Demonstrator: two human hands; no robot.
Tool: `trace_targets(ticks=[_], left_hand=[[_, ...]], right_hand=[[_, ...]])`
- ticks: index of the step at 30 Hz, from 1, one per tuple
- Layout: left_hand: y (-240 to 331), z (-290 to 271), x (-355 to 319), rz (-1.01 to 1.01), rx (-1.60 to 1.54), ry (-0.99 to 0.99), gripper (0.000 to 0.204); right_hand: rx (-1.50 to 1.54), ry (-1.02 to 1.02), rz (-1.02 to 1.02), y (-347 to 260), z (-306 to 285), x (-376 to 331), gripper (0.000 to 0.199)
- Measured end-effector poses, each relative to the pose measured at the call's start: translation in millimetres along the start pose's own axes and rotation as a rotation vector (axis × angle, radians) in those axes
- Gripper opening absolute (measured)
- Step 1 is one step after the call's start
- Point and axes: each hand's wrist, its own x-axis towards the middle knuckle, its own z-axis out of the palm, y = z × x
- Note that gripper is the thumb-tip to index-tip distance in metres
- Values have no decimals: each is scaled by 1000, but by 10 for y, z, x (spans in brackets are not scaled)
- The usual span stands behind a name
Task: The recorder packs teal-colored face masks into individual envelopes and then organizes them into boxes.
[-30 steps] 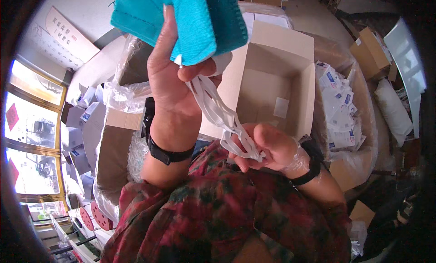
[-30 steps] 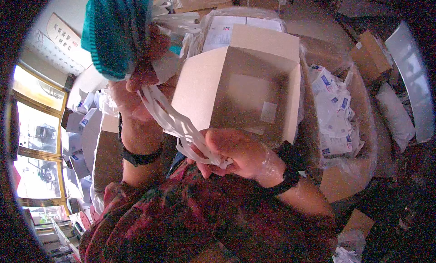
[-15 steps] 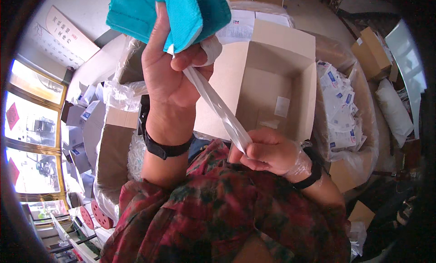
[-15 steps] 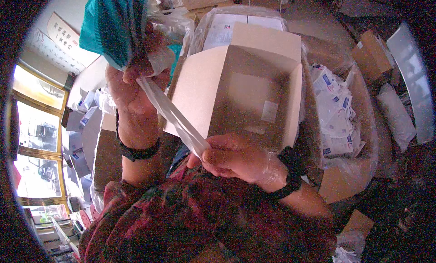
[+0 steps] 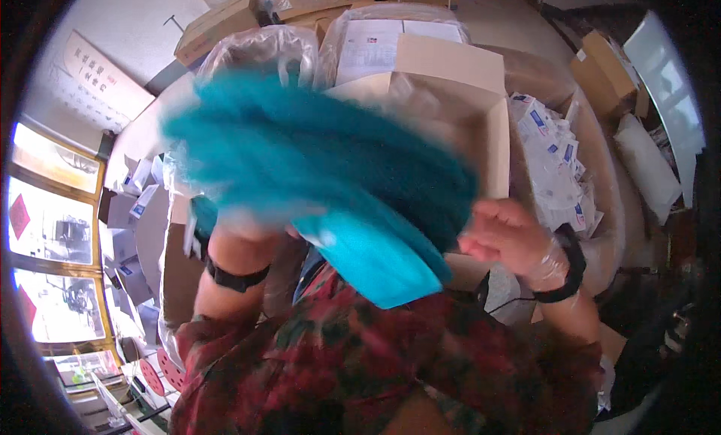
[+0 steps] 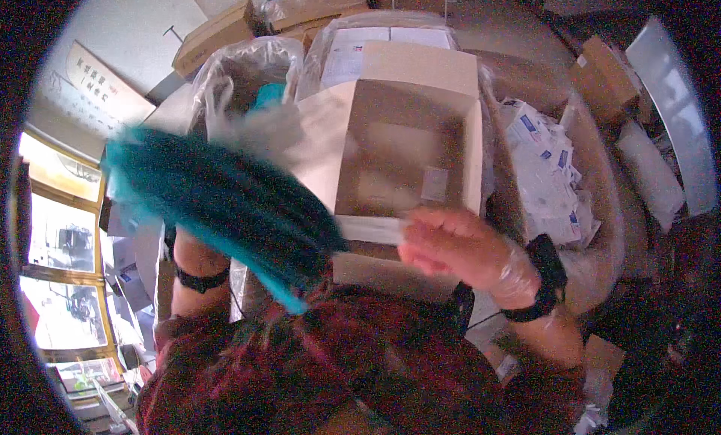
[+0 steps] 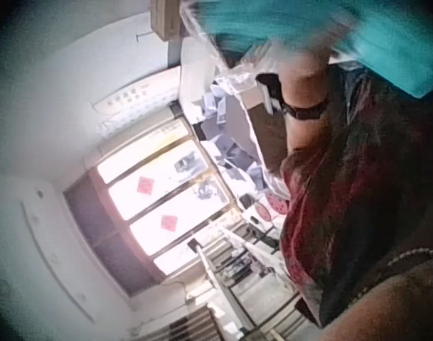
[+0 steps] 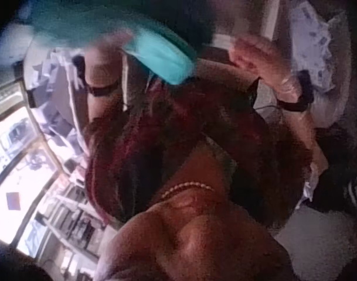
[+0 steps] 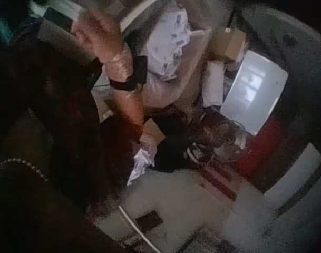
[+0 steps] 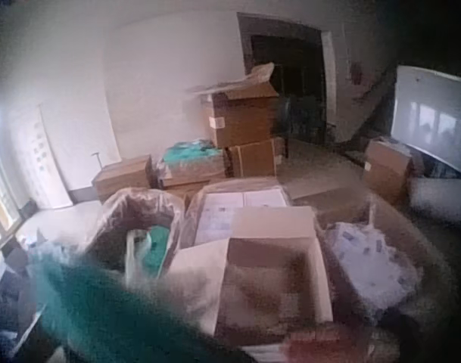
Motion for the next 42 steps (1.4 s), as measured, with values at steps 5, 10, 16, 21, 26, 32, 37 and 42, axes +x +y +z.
trace_targets(ticks=[5, 10, 16, 21, 26, 32, 37, 42], left_hand=[[1054, 46, 1078, -184, -263, -728, 50], [970, 122, 870, 13, 125, -949, 42], [624, -176, 604, -169, 365, -655, 36], [414, -262, 497, -177, 487, -516, 35], [288, -299, 534, -224, 525, -495, 31], [159, -335, 559, -289, 542, -526, 31], [-879, -1652, -50, -713, 744, -266, 31], [-708, -1415, 33, -402, 667, -159, 45]], right_hand=[[-83, -82, -76, -169, -120, -96, 32], [-263, -163, 43, -284, 0, -103, 28], [-269, -117, 183, -152, -4, -465, 31], [-307, -119, 214, -184, -36, -743, 31], [-252, -102, 243, -193, -17, -875, 31], [-193, -88, 314, -158, -47, -990, 29], [-50, 25, 165, 83, -258, -1379, 26], [203, 309, 130, 298, -74, -1139, 25]])
